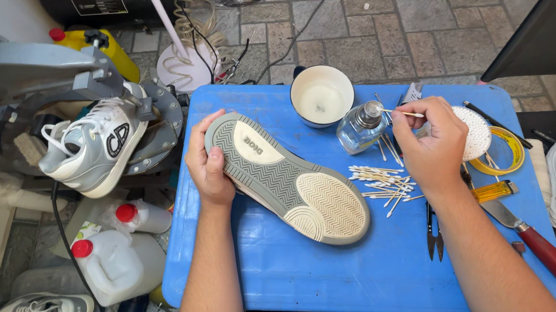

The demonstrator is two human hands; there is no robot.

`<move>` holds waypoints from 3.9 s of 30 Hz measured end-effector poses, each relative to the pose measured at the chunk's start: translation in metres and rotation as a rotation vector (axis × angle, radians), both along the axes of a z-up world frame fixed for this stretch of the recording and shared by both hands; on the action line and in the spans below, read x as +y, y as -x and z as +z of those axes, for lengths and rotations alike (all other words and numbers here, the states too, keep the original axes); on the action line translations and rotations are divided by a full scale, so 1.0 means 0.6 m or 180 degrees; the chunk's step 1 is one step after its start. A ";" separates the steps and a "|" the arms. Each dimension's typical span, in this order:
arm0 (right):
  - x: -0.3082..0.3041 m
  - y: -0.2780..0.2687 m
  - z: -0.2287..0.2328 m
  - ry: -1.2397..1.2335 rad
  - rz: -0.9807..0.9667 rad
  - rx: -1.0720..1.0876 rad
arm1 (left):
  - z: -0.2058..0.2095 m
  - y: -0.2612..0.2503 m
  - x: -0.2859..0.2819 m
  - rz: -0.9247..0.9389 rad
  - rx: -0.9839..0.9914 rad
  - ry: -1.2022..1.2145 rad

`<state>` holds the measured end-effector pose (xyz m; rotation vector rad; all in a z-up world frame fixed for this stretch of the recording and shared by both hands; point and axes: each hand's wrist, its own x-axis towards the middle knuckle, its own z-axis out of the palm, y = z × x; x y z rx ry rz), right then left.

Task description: The person cleans the sole of a grey and white sneaker using cotton swabs and a liquid from a spray bottle. They rotate the shoe to access different areas of the sole and then briefly inspect the upper part of the shoe.

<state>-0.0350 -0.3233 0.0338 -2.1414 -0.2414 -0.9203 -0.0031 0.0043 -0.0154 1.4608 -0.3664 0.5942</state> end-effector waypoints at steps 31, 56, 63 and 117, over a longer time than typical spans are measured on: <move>0.111 0.120 -0.017 0.0208 0.1289 0.0533 | -0.013 -0.004 0.002 -0.0116 -0.0015 0.0088; 0.115 0.115 -0.014 0.0196 0.1564 0.0433 | -0.015 -0.001 -0.004 -0.0032 0.0020 0.0170; 0.119 0.121 -0.017 0.0412 0.1573 0.0213 | -0.020 0.000 -0.002 -0.0026 0.0004 0.0227; 0.128 0.128 -0.028 0.0318 0.0797 0.0549 | -0.009 0.005 -0.005 0.0088 -0.0141 0.0094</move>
